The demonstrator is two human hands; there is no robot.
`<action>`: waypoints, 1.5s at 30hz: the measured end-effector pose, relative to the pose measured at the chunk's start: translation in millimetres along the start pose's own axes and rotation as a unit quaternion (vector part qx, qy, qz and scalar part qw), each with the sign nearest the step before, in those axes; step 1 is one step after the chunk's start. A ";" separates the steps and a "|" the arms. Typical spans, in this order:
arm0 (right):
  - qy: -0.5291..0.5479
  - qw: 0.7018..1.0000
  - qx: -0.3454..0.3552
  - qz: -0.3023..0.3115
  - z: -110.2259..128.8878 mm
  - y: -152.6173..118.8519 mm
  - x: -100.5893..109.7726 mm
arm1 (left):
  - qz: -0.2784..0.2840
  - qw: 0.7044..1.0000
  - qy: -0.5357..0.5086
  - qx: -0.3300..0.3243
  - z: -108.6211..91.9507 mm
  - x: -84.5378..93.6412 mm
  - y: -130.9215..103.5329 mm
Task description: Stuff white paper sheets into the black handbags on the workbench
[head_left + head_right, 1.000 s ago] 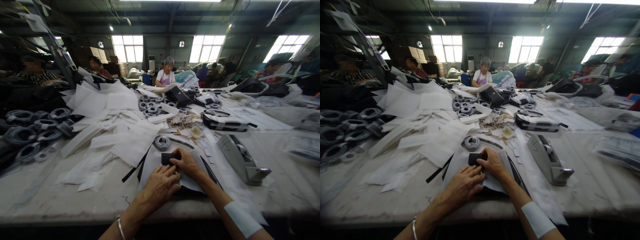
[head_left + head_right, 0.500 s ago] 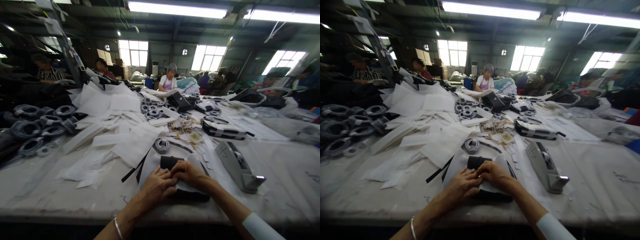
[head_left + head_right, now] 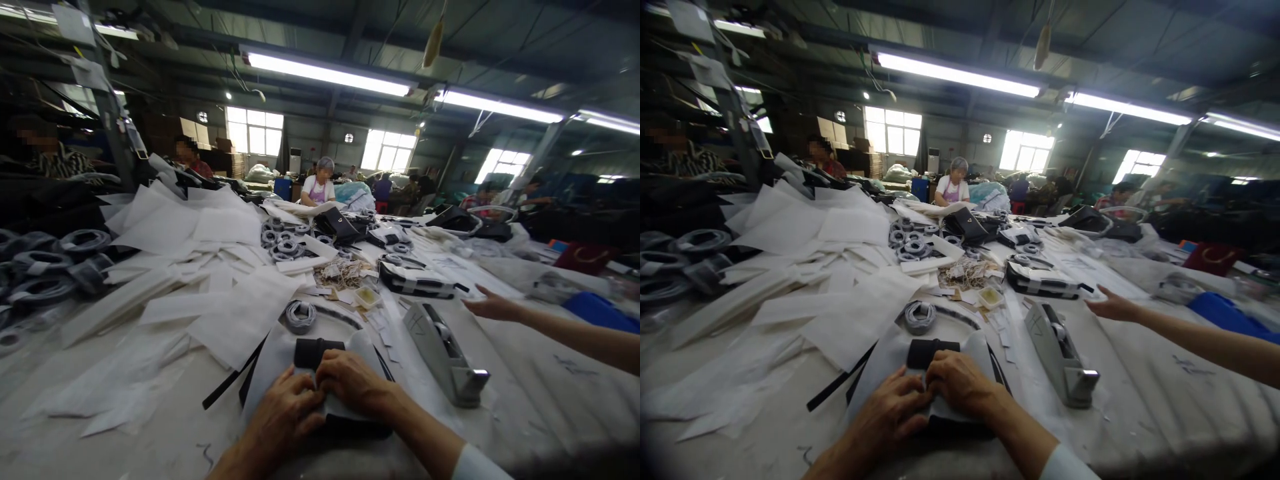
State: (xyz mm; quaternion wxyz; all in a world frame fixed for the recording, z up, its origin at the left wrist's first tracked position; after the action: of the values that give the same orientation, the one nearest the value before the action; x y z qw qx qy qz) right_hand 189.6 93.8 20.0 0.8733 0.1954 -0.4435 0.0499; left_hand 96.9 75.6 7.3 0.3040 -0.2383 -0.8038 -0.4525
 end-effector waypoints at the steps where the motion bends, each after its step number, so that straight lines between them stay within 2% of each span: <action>1: -0.011 1.000 0.008 0.000 1.1 -0.3 -0.3 | 0.010 1.000 0.002 0.006 0.5 -1.8 -0.3; 6: 0.014 1.000 0.027 0.004 -3.3 -2.5 -4.0 | 0.037 0.998 0.031 0.035 4.4 -6.6 0.3; 13: 0.093 0.995 -0.011 -0.021 -17.5 -9.0 -6.9 | 0.100 0.994 0.020 0.042 -3.2 -8.9 3.1; 19: 0.078 0.997 -0.003 -0.010 -8.6 -8.4 -6.0 | 0.157 0.985 0.012 0.069 -4.5 -8.7 5.7; 22: 0.026 0.999 -0.013 -0.016 -6.3 -6.9 -6.2 | 0.160 0.984 0.008 0.075 -3.4 -9.1 5.9; 25: -0.022 0.998 -0.055 -0.022 -8.2 -3.8 -1.2 | 0.152 0.986 0.013 0.062 -6.2 -8.2 6.3; 30: 0.007 0.993 -0.114 0.038 0.4 -9.9 13.0 | 0.121 0.992 0.010 0.035 -13.8 -0.6 8.4; 32: -0.016 0.994 -0.095 0.049 9.5 -21.1 16.3 | 0.115 0.993 0.008 0.029 -14.2 0.8 8.0; 34: -0.085 0.995 -0.040 0.043 19.7 -35.6 13.3 | 0.115 0.993 0.019 0.016 -14.3 -0.1 7.2; 37: -0.205 0.978 0.047 -0.006 29.0 -55.4 3.9 | 0.112 0.992 0.055 -0.024 -17.6 -3.2 4.9; 39: -0.261 0.961 0.081 -0.049 29.6 -63.0 2.6 | 0.097 0.989 0.095 -0.053 -19.6 -2.4 1.9; 42: -0.301 0.944 0.114 -0.077 27.0 -67.7 6.1 | 0.058 0.980 0.168 -0.090 -18.6 5.7 -9.0; 45: -0.294 0.943 0.136 -0.077 23.2 -68.8 8.7 | 0.027 0.971 0.207 -0.113 -10.6 14.3 -27.9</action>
State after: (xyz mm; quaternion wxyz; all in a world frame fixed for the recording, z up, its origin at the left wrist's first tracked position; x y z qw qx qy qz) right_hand 195.3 21.0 18.8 0.6704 0.3516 -0.6531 -0.0176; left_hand 71.4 54.6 5.5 0.4468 -0.1938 -0.6605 -0.5715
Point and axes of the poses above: each hand's wrist, its own y-axis towards the middle knuckle, its own x-axis out of the back of the hand, z = x × y, the point moved 10 cm from there along y, towards the middle knuckle, and after that the axes turned 15 degrees about -z, right-handed, at the moved point
